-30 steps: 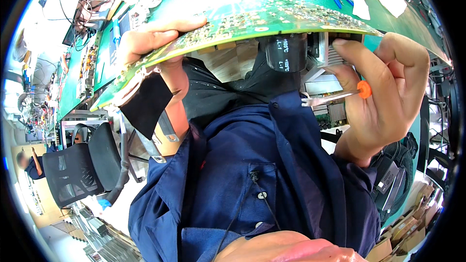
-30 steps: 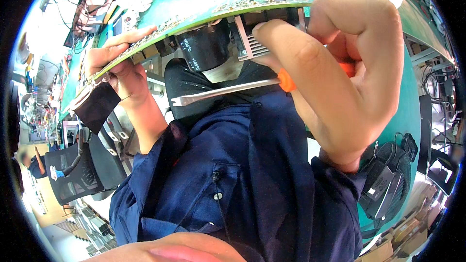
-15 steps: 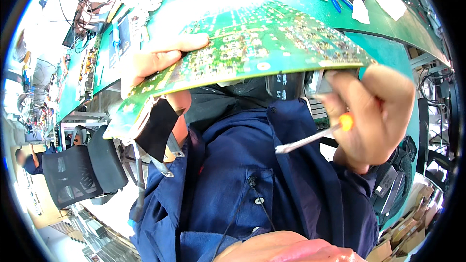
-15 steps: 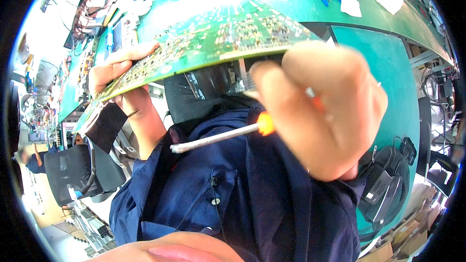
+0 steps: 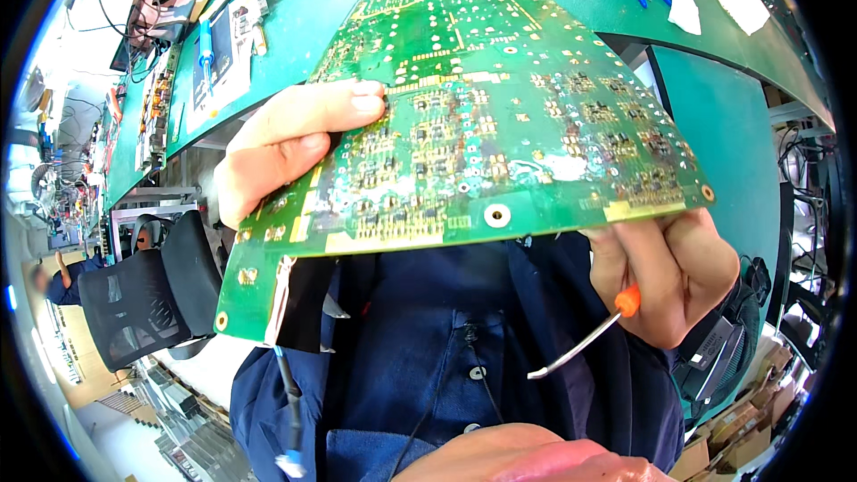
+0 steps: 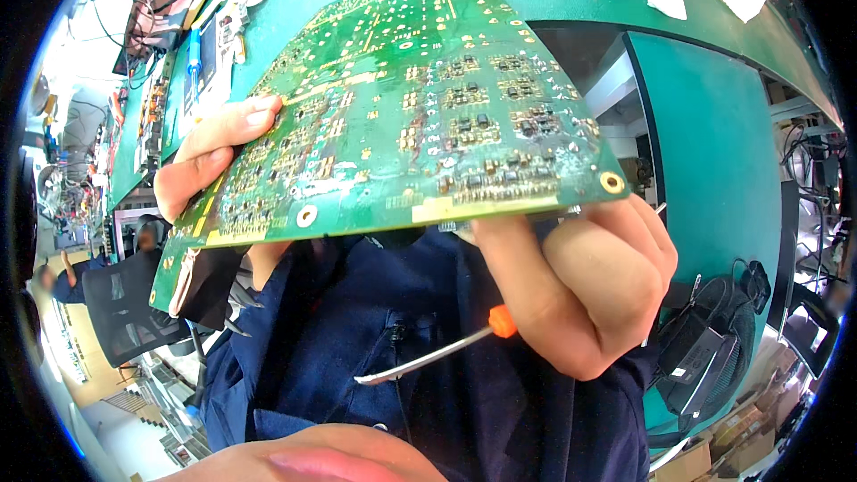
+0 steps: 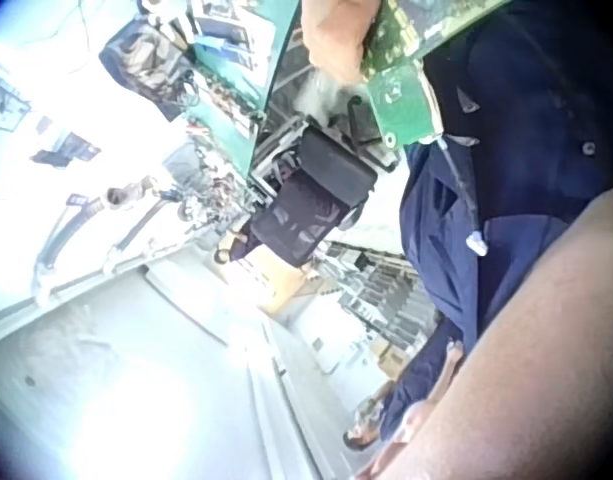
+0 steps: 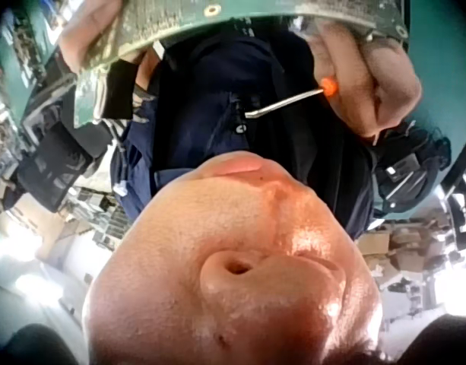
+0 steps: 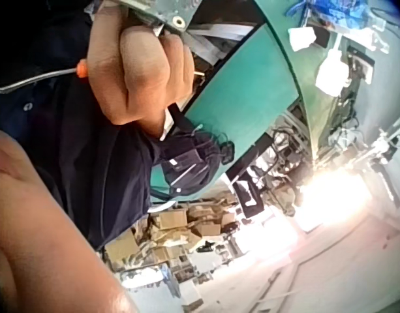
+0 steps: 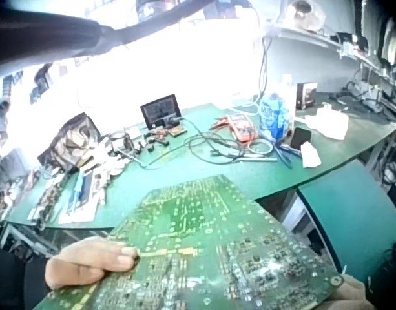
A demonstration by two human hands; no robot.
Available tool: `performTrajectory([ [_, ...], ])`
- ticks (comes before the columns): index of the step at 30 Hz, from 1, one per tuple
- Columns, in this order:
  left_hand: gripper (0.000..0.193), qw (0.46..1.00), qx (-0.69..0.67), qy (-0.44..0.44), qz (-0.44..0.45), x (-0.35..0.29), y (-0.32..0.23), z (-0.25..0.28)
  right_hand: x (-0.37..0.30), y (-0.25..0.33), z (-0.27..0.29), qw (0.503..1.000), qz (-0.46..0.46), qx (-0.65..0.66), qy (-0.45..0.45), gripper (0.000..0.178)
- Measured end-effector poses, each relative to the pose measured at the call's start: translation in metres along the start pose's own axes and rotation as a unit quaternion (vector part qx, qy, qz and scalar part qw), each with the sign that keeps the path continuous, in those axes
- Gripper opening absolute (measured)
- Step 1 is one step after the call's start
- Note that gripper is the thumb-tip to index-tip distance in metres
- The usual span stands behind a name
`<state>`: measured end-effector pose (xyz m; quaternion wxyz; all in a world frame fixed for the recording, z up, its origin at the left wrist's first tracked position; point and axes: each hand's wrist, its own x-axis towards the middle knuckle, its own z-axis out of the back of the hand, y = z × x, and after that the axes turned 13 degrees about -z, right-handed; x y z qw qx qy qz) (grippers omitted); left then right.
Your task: The person holds a circuit board, uses a screwdriver to pry at parts, and then uses a soldering iron and wire to solder points on the board.
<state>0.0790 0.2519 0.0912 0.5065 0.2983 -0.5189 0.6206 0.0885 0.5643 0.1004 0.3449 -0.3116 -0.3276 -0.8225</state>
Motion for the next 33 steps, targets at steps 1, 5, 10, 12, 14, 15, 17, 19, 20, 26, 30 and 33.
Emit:
performTrajectory([
  [1,0.021,1.000,0.003,0.008,-0.010,-0.002,0.009,0.000,-0.004,0.000,-0.001,1.000,-0.004,-0.017,0.000,0.029],
  [5,0.018,0.991,0.106,0.074,0.020,0.009,-0.024,0.005,0.006,-0.009,0.010,0.999,0.036,-0.020,0.014,0.034],
  [10,0.025,0.982,0.089,0.155,0.062,0.014,-0.023,0.018,-0.002,-0.011,-0.008,0.998,0.036,0.004,-0.051,0.044],
  [12,0.030,0.985,0.067,0.144,0.072,0.011,-0.024,0.017,-0.008,-0.011,-0.006,0.998,0.039,-0.009,-0.038,0.043],
  [14,0.035,0.978,0.081,0.163,0.099,0.012,-0.029,0.017,-0.008,-0.019,0.000,0.997,0.065,-0.034,-0.021,0.043],
  [15,0.037,0.975,0.090,0.170,0.111,0.011,-0.032,0.017,-0.006,-0.020,-0.001,0.997,0.070,-0.016,-0.016,0.043],
  [17,0.038,0.972,0.106,0.176,0.113,0.011,-0.032,0.015,-0.003,-0.020,-0.003,0.997,0.055,0.051,-0.012,0.044],
  [19,0.038,0.970,0.109,0.188,0.112,0.015,-0.030,0.016,0.003,-0.015,-0.007,0.989,0.019,0.147,-0.017,0.044],
  [20,0.037,0.970,0.108,0.189,0.110,0.014,-0.029,0.016,0.003,-0.016,-0.009,0.983,0.011,0.177,-0.044,0.042],
  [26,0.035,0.977,0.106,0.171,0.065,0.007,-0.025,0.014,-0.030,-0.041,-0.060,0.922,-0.053,0.294,-0.245,0.034],
  [30,0.017,0.975,0.139,0.173,-0.011,0.004,-0.020,0.014,-0.035,-0.047,-0.060,0.781,-0.401,0.445,-0.177,0.058],
  [33,0.009,0.977,0.145,0.141,-0.061,0.001,-0.001,0.004,-0.033,-0.058,-0.063,0.496,-0.479,0.724,-0.027,0.086],
])
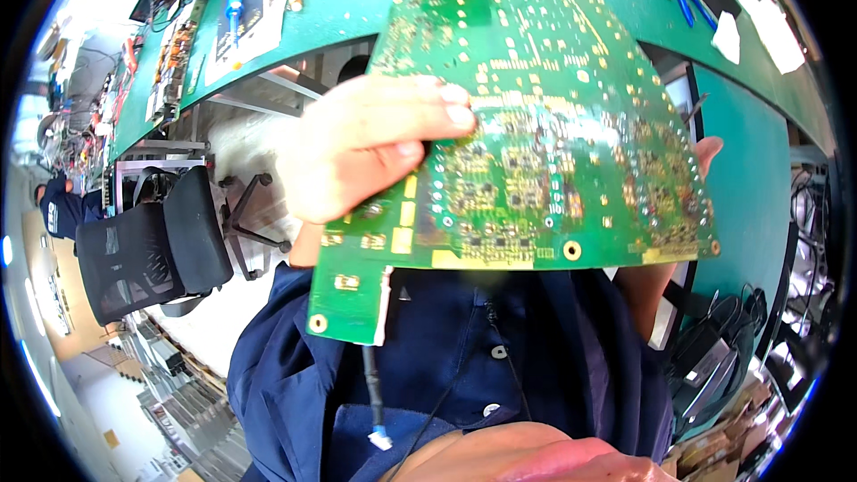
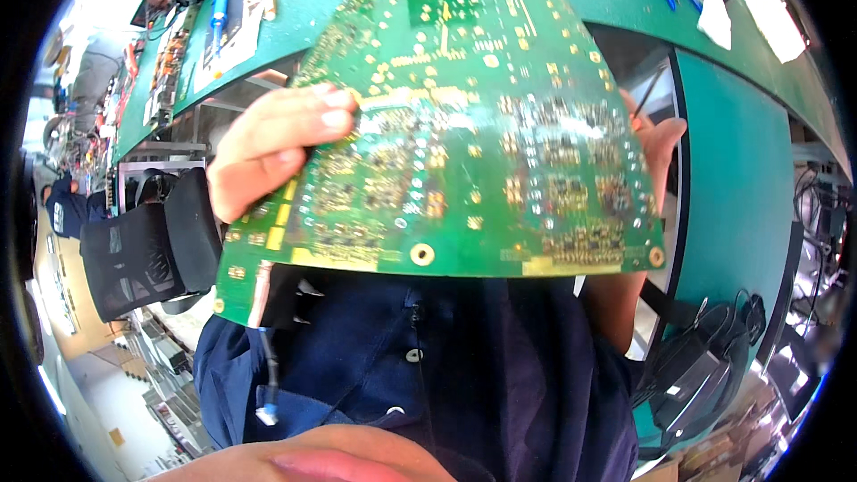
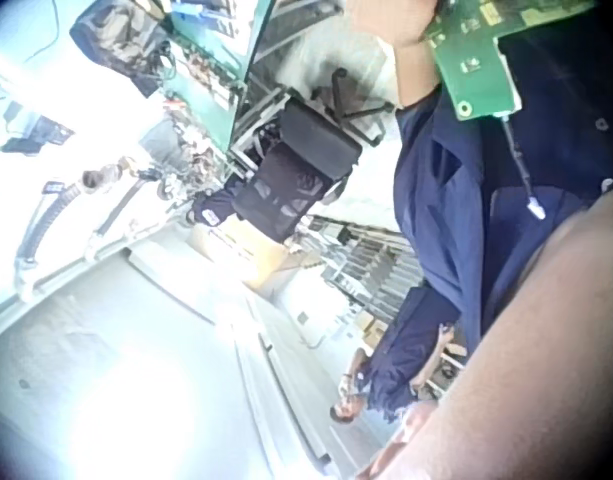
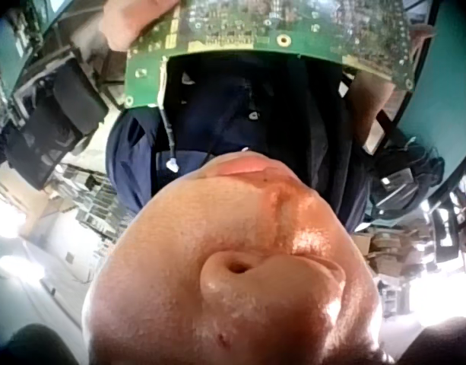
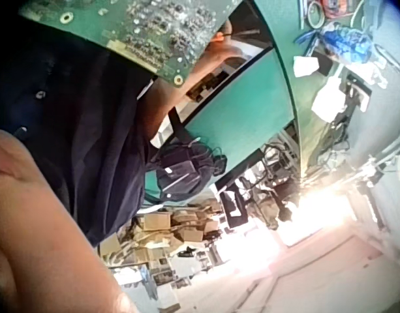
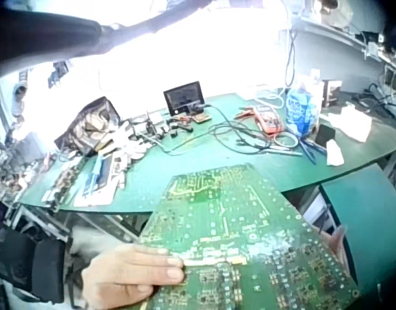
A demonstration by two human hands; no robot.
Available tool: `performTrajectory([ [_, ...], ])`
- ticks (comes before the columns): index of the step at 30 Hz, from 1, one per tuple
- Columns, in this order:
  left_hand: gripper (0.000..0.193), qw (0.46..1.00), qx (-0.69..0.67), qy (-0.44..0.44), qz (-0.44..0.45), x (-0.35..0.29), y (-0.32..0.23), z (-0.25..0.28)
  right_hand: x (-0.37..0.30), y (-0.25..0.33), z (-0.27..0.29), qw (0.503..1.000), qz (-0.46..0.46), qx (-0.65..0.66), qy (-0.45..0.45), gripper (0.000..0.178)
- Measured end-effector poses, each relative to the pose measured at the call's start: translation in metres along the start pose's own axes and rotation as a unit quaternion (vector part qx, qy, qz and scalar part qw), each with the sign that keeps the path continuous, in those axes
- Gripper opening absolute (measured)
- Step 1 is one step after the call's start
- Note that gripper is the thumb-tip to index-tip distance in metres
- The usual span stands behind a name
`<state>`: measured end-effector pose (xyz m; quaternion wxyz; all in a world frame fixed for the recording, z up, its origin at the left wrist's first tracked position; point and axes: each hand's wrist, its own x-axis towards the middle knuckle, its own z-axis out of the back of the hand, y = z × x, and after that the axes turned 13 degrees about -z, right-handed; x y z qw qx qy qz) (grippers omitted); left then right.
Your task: The person holds a circuit board, uses a screwdriver to pry at parts, and then uses a soldering iron and wire to solder points on the board.
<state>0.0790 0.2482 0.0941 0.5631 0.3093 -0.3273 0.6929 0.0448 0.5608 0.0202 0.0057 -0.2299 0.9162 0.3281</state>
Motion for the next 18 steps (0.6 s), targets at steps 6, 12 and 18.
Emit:
performTrajectory([
  [6,0.013,0.997,0.075,-0.025,0.020,-0.005,-0.020,-0.005,0.024,0.001,-0.017,0.988,-0.041,-0.148,0.031,0.091],
  [12,0.018,0.990,0.108,-0.083,-0.023,-0.023,-0.025,-0.023,0.011,0.006,-0.050,0.974,-0.040,-0.207,0.081,0.073],
  [18,0.019,0.975,0.171,-0.103,-0.097,-0.021,-0.038,-0.024,0.023,0.014,-0.060,0.959,-0.094,-0.217,0.155,0.079],
])
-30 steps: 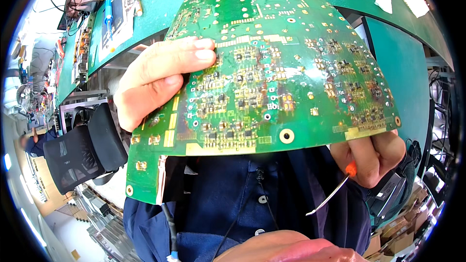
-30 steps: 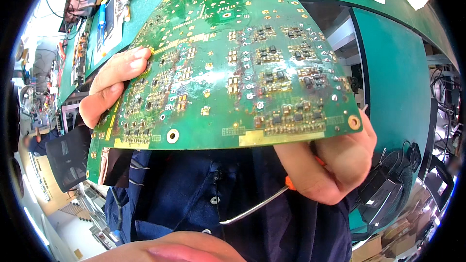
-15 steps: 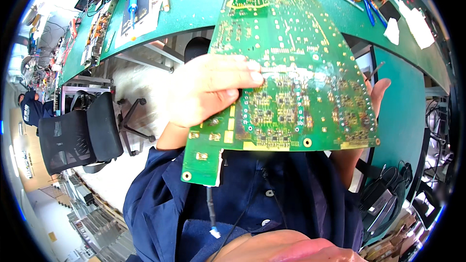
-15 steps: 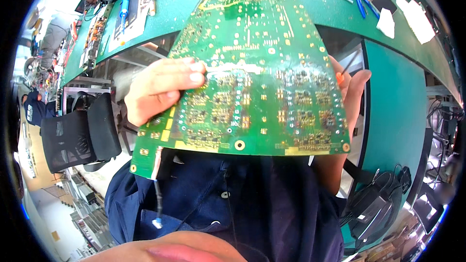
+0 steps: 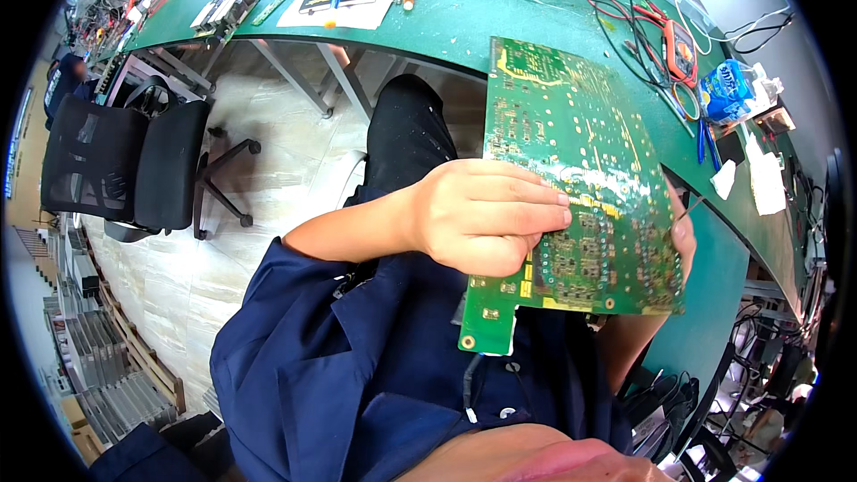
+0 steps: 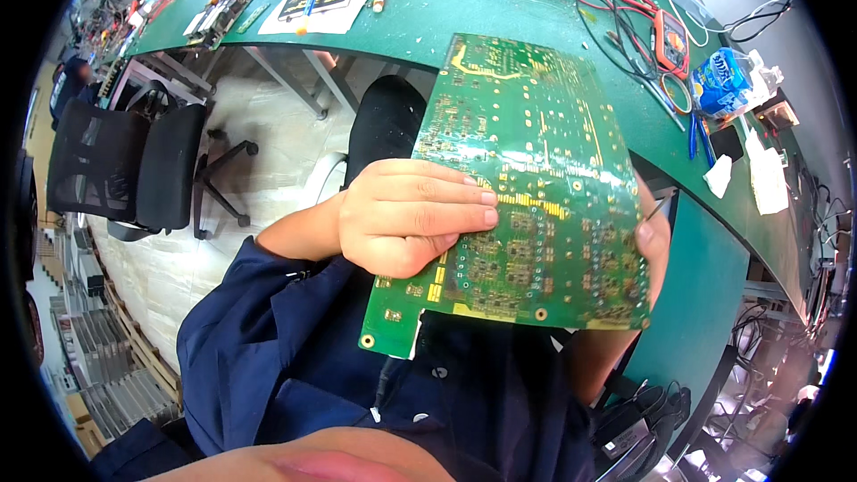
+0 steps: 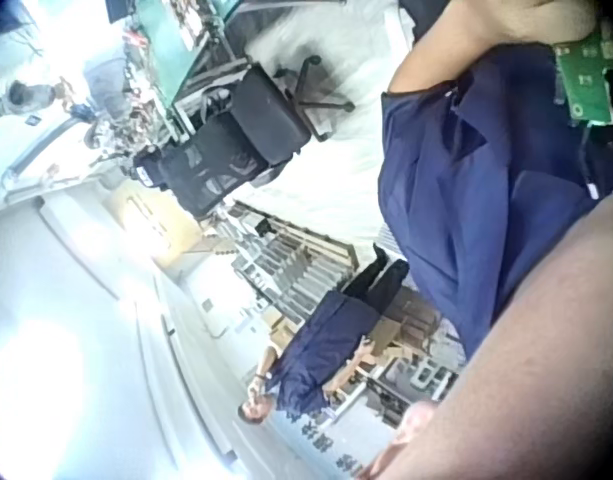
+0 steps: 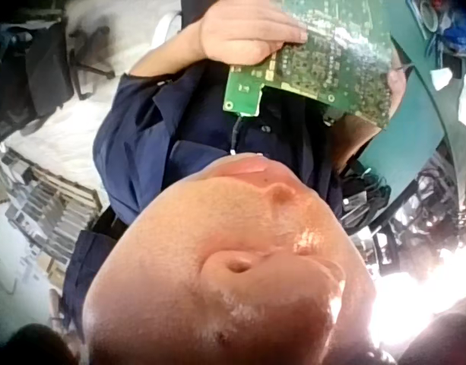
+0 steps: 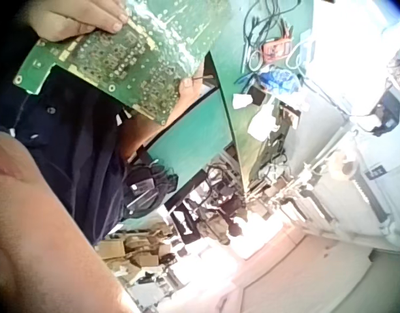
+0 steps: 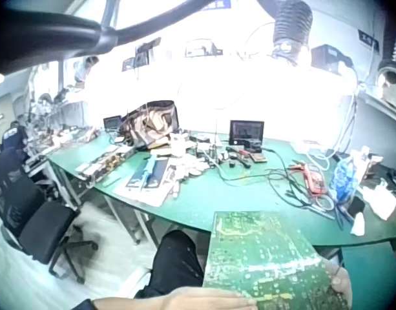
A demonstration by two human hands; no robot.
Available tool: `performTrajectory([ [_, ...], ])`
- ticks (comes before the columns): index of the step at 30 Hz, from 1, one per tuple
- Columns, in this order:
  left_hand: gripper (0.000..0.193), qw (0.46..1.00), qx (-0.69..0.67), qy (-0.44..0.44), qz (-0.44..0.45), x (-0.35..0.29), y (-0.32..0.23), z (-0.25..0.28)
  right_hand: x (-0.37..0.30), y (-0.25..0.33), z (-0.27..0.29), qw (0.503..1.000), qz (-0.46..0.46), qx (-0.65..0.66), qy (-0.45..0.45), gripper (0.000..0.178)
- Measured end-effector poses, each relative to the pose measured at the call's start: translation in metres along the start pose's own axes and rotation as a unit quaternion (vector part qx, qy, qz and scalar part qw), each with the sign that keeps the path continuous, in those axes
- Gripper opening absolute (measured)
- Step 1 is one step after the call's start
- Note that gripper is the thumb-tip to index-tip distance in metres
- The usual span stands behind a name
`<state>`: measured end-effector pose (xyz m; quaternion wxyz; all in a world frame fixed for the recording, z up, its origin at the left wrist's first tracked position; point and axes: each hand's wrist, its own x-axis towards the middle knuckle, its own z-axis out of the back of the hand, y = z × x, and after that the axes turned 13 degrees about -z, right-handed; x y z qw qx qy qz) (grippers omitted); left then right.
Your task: The person holds a circuit board, uses a screwdriver to pry at parts, and then uses a soldering iron and wire to solder points on the board.
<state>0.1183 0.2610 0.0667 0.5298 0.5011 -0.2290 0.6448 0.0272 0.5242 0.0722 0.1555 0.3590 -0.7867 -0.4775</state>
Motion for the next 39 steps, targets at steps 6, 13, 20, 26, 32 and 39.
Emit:
performTrajectory([
  [6,0.027,0.998,0.051,0.010,-0.025,0.007,0.008,0.010,0.048,0.024,-0.005,0.999,-0.046,-0.013,-0.003,0.076],
  [13,0.020,0.989,0.138,0.029,-0.041,0.033,0.039,0.016,0.118,0.072,0.039,0.987,-0.158,0.026,-0.001,0.046],
  [20,0.021,0.979,0.194,0.055,0.010,0.056,0.062,-0.011,0.164,0.079,0.091,0.989,-0.109,-0.082,-0.050,0.046],
  [26,0.019,0.959,0.261,0.081,0.077,0.054,0.059,-0.048,0.149,0.052,0.094,0.977,-0.051,-0.177,-0.103,0.047],
  [32,0.017,0.966,0.241,-0.017,0.089,0.041,0.050,-0.072,0.127,0.057,0.087,0.954,-0.020,-0.261,-0.145,0.047],
  [39,0.018,0.962,0.268,-0.037,0.039,0.030,0.070,-0.078,0.134,0.059,0.093,0.940,-0.015,-0.305,-0.149,0.048],
])
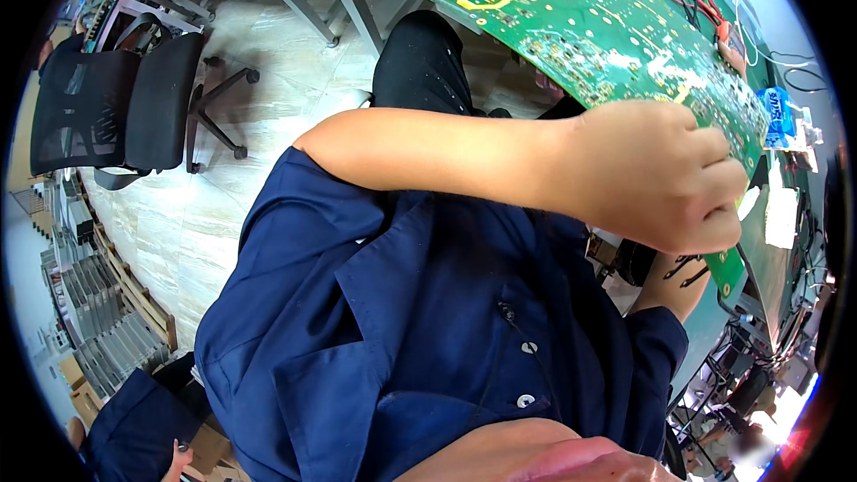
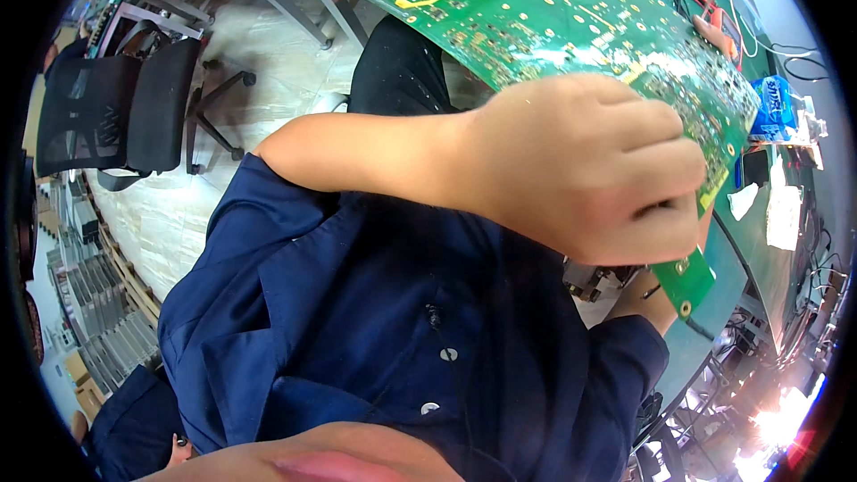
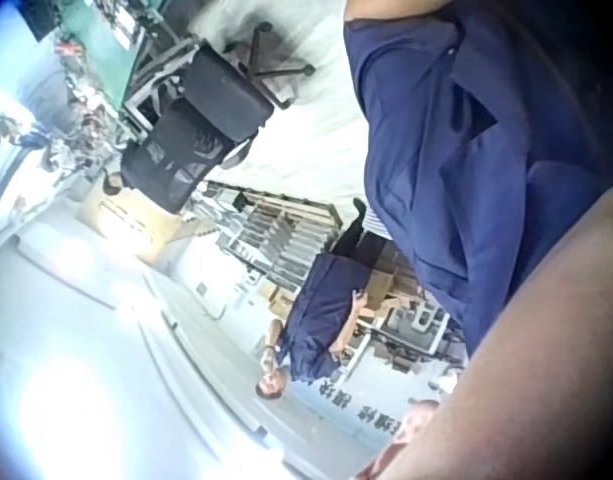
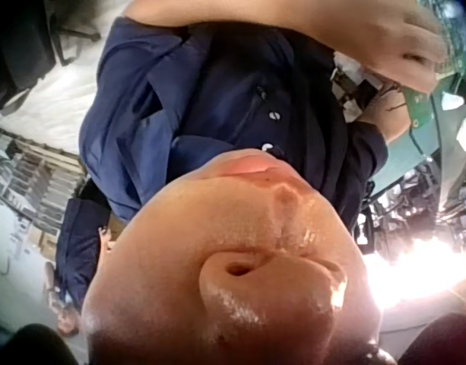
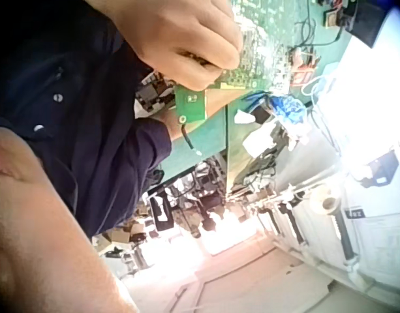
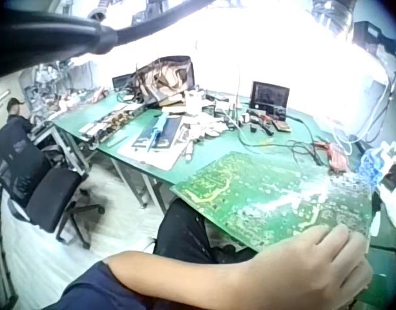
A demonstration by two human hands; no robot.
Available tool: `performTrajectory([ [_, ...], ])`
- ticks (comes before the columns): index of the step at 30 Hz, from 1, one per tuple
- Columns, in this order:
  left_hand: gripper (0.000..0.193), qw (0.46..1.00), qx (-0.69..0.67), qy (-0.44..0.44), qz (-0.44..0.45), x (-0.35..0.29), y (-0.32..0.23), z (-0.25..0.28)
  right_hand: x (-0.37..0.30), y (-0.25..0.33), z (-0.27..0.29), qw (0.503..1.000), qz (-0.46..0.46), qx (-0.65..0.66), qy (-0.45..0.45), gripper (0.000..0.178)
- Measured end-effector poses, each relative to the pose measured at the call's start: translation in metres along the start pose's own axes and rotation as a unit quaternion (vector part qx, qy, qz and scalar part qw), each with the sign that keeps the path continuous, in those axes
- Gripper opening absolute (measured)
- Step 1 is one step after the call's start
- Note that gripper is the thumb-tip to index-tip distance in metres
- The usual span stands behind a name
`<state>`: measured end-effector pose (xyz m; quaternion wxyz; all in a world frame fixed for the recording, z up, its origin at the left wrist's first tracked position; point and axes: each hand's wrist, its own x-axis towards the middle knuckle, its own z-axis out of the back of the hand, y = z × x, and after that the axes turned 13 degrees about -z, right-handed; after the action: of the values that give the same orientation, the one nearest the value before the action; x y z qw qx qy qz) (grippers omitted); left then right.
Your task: The person holds a circuit board, uses a screwdriver to pry at parts, and then uses a soldering iron and wire to solder points on the board.
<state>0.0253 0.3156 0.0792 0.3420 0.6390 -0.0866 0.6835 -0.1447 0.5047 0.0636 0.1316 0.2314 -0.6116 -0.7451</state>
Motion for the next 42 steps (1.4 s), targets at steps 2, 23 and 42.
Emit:
performTrajectory([
  [2,0.019,1.000,-0.009,0.000,0.001,-0.002,0.003,0.003,-0.006,0.003,0.006,1.000,-0.001,-0.019,-0.013,0.048],
  [23,0.013,0.975,-0.129,0.180,0.014,-0.058,-0.026,-0.006,0.070,-0.012,0.028,0.917,0.120,-0.360,-0.125,0.032],
  [42,0.013,0.963,-0.170,0.208,0.028,-0.072,-0.021,-0.002,-0.008,-0.077,-0.018,0.819,0.284,0.017,-0.498,0.018],
])
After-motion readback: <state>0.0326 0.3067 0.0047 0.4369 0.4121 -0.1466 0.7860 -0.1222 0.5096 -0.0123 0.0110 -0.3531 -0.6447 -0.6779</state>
